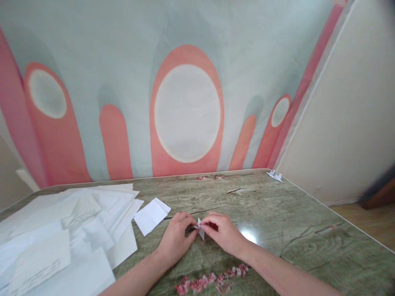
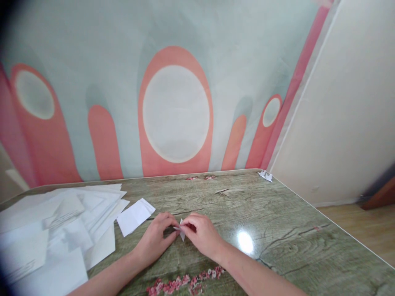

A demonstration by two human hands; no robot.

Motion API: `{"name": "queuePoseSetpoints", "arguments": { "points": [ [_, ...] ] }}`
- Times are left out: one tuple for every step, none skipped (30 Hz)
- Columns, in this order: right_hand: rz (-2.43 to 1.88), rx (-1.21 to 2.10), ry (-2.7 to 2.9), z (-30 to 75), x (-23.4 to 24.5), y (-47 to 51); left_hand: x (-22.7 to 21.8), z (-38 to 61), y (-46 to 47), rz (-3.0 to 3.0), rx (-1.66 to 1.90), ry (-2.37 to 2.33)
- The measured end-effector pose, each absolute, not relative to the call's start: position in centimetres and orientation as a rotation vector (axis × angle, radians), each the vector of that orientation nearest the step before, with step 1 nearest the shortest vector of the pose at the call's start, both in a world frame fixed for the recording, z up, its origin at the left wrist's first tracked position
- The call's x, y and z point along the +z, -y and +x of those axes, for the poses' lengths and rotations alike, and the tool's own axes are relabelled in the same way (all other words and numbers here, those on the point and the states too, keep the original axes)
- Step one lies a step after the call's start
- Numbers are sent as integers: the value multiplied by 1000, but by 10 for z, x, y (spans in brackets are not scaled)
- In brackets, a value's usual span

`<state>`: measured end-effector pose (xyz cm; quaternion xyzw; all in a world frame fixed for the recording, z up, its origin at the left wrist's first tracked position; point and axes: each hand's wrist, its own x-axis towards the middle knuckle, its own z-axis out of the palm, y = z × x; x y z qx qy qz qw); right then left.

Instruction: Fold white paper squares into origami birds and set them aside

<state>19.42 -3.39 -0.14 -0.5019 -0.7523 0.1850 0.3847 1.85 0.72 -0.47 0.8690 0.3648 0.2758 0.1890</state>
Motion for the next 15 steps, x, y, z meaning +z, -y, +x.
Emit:
{"name": "queuePoseSetpoints", "arguments": {
  "points": [
    [-1289,465,1918,197,1,32,-5,18,-7,2436,783,-1034],
    [-1315,443,1909,204,3,28,-5,18,-8,2428,790,-1045],
    [-1357,422,1903,213,6,23,-6,18,-8,2421,793,-1054],
    [-1419,406,1879,226,8,17,-6,18,-8,2415,795,-1060],
    [-1458,393,1851,242,11,9,-7,17,-8,2410,793,-1061],
    [-1498,373,1816,262,12,1,-7,17,-8,2407,790,-1058],
    [-1545,349,1773,285,13,-7,-7,17,-8,2406,787,-1051],
    [-1600,322,1724,310,14,-15,-7,17,-8,2405,785,-1045],
    [-1660,293,1672,336,14,-21,-8,17,-8,2404,785,-1042],
    [-1726,270,1623,363,13,-26,-8,17,-8,2404,786,-1042],
    [-1797,250,1571,391,12,-28,-8,17,-9,2404,785,-1042],
    [-1867,232,1519,417,11,-29,-9,17,-9,2406,782,-1043],
    [-1932,211,1464,442,11,-28,-9,17,-9,2410,777,-1043],
    [-1992,183,1406,465,10,-25,-9,17,-9,2415,773,-1043],
    [-2035,147,1353,486,9,-21,-10,17,-8,2421,767,-1042]
  ]
}}
